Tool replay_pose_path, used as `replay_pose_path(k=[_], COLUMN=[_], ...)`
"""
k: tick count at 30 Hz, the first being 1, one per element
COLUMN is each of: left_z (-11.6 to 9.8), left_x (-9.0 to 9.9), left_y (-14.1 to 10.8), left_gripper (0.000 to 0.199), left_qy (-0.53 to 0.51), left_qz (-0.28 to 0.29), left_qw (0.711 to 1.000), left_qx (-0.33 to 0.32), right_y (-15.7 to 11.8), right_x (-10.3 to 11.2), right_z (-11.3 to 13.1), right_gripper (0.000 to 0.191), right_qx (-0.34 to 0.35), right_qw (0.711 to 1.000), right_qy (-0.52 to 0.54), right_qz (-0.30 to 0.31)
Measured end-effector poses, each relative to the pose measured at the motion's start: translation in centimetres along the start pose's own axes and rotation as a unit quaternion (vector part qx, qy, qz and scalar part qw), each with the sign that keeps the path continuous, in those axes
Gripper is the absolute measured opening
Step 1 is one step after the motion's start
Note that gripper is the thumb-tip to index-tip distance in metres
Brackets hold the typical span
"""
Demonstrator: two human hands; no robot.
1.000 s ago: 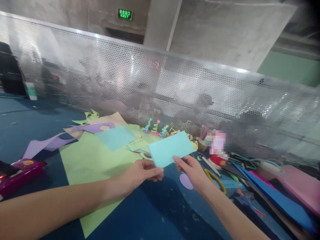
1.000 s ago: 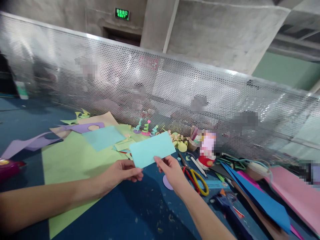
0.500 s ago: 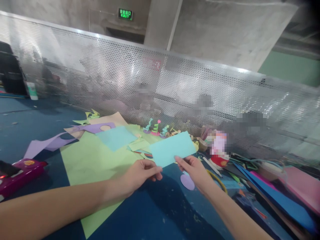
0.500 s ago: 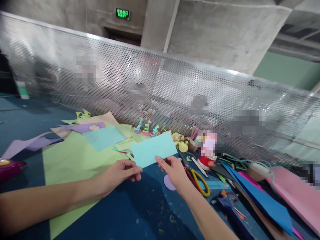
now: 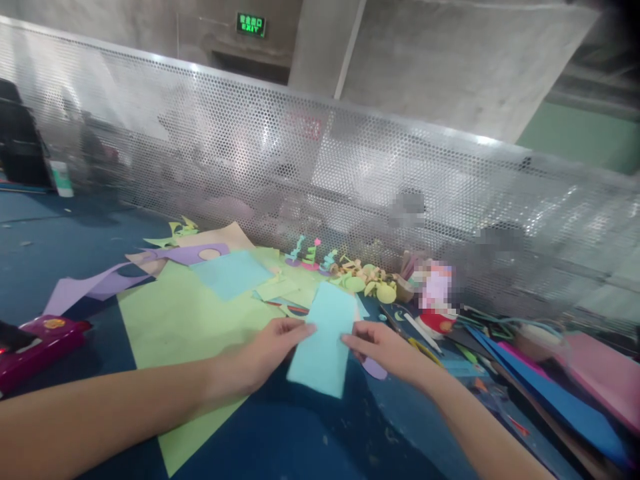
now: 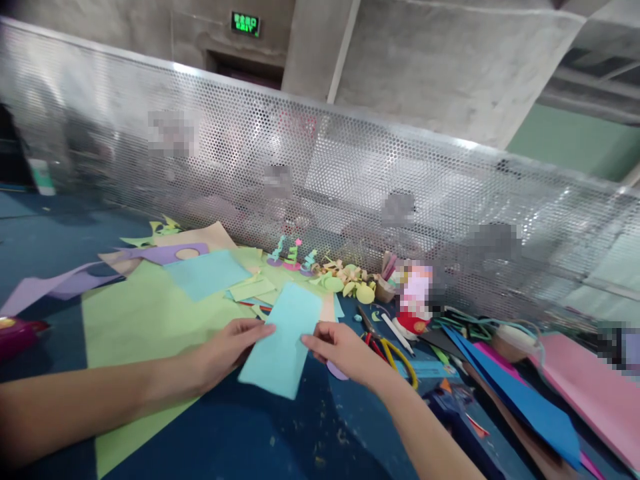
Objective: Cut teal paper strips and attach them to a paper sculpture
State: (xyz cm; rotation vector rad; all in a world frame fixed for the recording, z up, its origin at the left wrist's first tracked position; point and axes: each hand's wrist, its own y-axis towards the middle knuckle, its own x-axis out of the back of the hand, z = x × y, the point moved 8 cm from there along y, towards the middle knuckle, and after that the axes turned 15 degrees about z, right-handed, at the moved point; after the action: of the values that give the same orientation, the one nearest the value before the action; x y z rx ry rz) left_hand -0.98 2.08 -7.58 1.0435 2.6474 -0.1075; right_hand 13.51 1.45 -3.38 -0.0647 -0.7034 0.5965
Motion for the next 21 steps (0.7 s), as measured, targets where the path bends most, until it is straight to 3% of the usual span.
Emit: replay_pose_path(k=[3,5,8,11,14,17,21], left_z=[0.0,0.1,-0.1,-0.4,-0.7,-0.5,-0.4], left_x=[-0.5,-0.7,-0.3,-0.1,-0.3,-0.3,0.0], left_y=[0.1,0.2,0.2,0.1,-0.1,-0.4,-0.4], left_gripper=[0.029,0.029,0.030,0.036,0.041,0.041,0.042], left_qy=[0.015,0.009,0.010,0.015,0.012,0.009,-0.009], left_qz=[0.028,0.038,0.011,-0.008,-0.006,-0.018,-0.032], left_qw=[0.999,0.999,1.000,1.000,1.000,1.000,0.999], left_qx=[-0.006,-0.005,-0.010,-0.018,-0.021,-0.008,-0.009], right_y=[-0.1,-0.2,0.3,0.4,0.2,0.2,0.1], right_x=[1.5,1.6,-0.1,-1.9,-2.8,-2.6,-0.5], right_z=[0.1,0.2,1.0,2.0,3.2,3.2,1.7], right_gripper=[0.033,0.031,0.028,0.035,0.035,0.034,0.037], right_qx=[0.013,0.027,0.075,0.111,0.139,0.141,0.124], right_qw=[0.986,0.975,0.987,0.979,0.975,0.980,0.973], right_qy=[-0.081,-0.091,0.010,0.156,0.171,0.136,0.194], right_qz=[-0.147,-0.199,-0.143,-0.069,-0.034,-0.020,-0.033])
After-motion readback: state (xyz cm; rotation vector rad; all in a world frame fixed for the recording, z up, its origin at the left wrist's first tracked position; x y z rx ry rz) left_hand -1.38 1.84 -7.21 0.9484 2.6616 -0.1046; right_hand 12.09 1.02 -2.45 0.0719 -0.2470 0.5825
